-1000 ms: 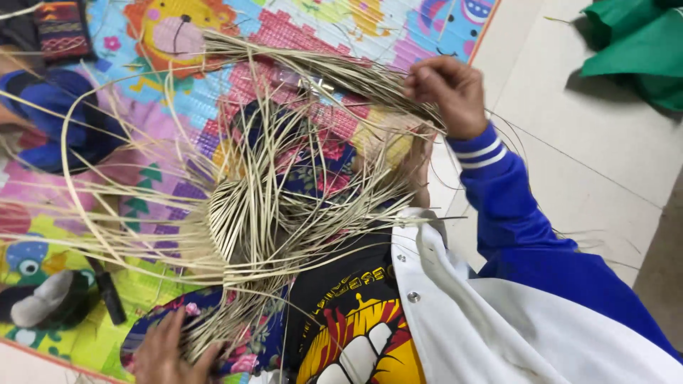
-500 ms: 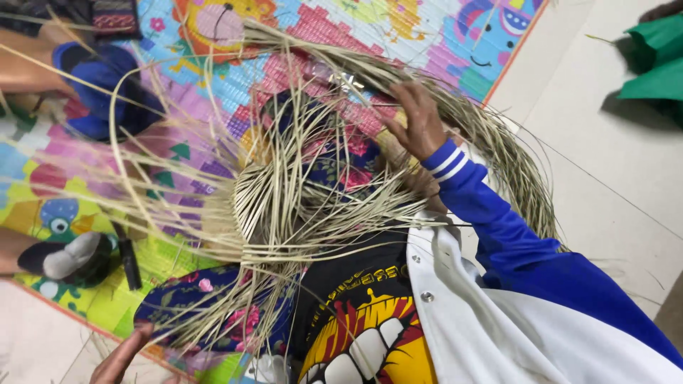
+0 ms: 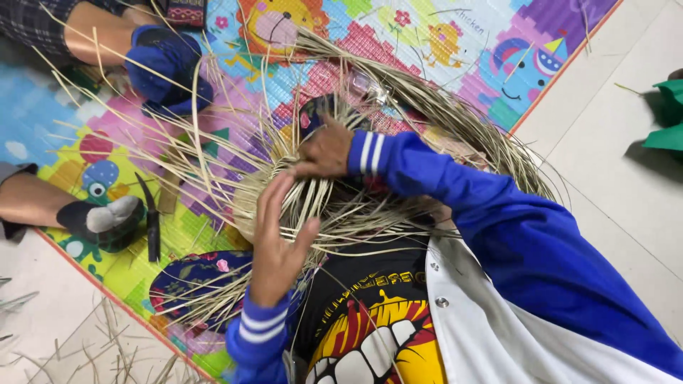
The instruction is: Weaving dried straw strands into a circular craft item
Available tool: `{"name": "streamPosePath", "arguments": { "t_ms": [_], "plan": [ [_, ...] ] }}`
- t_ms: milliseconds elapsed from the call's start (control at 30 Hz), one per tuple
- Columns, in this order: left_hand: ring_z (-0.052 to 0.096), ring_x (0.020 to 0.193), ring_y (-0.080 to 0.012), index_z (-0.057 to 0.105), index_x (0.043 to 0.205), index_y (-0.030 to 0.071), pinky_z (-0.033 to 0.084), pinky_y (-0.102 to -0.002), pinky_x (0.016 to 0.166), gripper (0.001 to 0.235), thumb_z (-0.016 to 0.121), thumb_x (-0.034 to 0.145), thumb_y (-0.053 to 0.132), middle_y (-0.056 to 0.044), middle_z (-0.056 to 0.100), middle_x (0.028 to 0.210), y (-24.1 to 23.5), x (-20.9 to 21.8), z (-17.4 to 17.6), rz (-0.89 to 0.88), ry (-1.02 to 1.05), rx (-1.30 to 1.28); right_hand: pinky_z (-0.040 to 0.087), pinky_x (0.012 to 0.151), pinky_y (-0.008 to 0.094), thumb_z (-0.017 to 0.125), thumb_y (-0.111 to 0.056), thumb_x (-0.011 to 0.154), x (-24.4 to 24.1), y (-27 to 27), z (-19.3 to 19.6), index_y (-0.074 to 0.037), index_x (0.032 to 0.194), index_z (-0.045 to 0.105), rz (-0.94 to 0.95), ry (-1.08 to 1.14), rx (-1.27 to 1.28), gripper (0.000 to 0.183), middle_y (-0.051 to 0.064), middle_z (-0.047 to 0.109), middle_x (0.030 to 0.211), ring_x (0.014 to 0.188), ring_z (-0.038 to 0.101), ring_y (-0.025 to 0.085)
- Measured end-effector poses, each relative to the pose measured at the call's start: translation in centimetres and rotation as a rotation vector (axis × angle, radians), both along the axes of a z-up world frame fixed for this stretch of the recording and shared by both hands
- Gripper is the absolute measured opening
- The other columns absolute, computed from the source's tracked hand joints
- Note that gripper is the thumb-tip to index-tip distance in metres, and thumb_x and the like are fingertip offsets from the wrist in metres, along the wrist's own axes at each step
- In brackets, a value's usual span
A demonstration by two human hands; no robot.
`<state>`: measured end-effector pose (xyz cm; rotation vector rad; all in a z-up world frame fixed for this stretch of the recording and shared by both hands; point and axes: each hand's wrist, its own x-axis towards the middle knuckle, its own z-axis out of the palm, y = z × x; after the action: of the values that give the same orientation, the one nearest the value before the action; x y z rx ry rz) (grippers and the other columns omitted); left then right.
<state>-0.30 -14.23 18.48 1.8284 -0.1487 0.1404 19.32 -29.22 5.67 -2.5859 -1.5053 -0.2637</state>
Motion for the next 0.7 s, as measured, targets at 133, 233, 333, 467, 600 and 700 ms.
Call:
{"name": "streamPosePath", "arguments": {
  "t_ms": [133, 233, 333, 467, 600, 700],
  "plan": [
    [0.027, 0.145, -0.0556, 0.039, 0.151, -0.002, 0.024, -0.067, 0.117, 0.065, 0.061, 0.103, 0.035, -0.032, 0.031, 0.155, 0.3, 1.3, -3.7, 0.038, -0.015, 0.273, 0.058, 0.063, 0.047, 0.030, -0.080, 0.089, -5.2, -5.4, 3.2, -0.012, 0.096, 0.066, 0.136, 0.728, -0.295, 0.077, 0.009, 0.064, 0.062, 0.060, 0.065, 0.030],
    [0.025, 0.145, -0.0555, 0.046, 0.148, -0.001, 0.020, -0.068, 0.118, 0.063, 0.051, 0.105, 0.044, -0.033, 0.034, 0.155, 0.3, 1.0, -3.6, -0.008, 0.023, 0.392, 0.059, 0.073, 0.059, 0.053, -0.081, 0.085, -9.2, -11.9, 3.0, -0.006, 0.116, 0.058, 0.180, 0.876, -0.278, 0.081, 0.024, 0.071, 0.078, 0.082, 0.073, 0.046],
    [0.027, 0.147, -0.0500, 0.057, 0.140, -0.002, 0.024, -0.064, 0.116, 0.064, 0.040, 0.108, 0.051, -0.029, 0.043, 0.152, 0.1, 1.1, -4.0, -0.027, 0.005, 0.603, 0.060, 0.074, 0.056, 0.069, -0.066, 0.085, -9.9, -19.0, 2.7, -0.004, 0.124, 0.059, 0.217, 1.077, -0.201, 0.073, 0.025, 0.073, 0.084, 0.087, 0.074, 0.044],
    [0.028, 0.150, -0.0415, 0.059, 0.141, 0.006, 0.027, -0.052, 0.118, 0.062, 0.042, 0.107, 0.054, -0.021, 0.044, 0.156, -0.3, 0.6, -7.6, 0.041, -0.155, 0.906, 0.063, 0.080, 0.049, 0.086, -0.037, 0.082, -9.4, -25.6, 3.3, -0.002, 0.124, 0.071, 0.207, 1.280, 0.117, 0.056, 0.021, 0.078, 0.097, 0.095, 0.076, 0.034],
    [0.031, 0.150, -0.0405, 0.060, 0.140, 0.007, 0.026, -0.049, 0.120, 0.061, 0.045, 0.105, 0.055, -0.021, 0.046, 0.155, -0.8, 0.3, -8.3, 0.078, -0.209, 1.051, 0.063, 0.083, 0.046, 0.084, -0.031, 0.083, -7.1, -30.2, 6.6, -0.006, 0.112, 0.079, -0.176, 1.176, -0.276, 0.039, 0.016, 0.083, 0.092, 0.087, 0.079, 0.035],
    [0.028, 0.151, -0.0408, 0.059, 0.138, 0.000, 0.026, -0.048, 0.122, 0.061, 0.057, 0.099, 0.046, -0.024, 0.036, 0.160, -1.1, 0.4, -9.0, 0.118, -0.224, 1.021, 0.069, 0.072, 0.024, 0.073, -0.041, 0.086, -5.5, -33.7, 8.3, -0.026, 0.096, 0.084, -0.504, 1.035, -0.748, 0.021, -0.008, 0.087, 0.084, 0.070, 0.079, 0.008]
  ]
}}
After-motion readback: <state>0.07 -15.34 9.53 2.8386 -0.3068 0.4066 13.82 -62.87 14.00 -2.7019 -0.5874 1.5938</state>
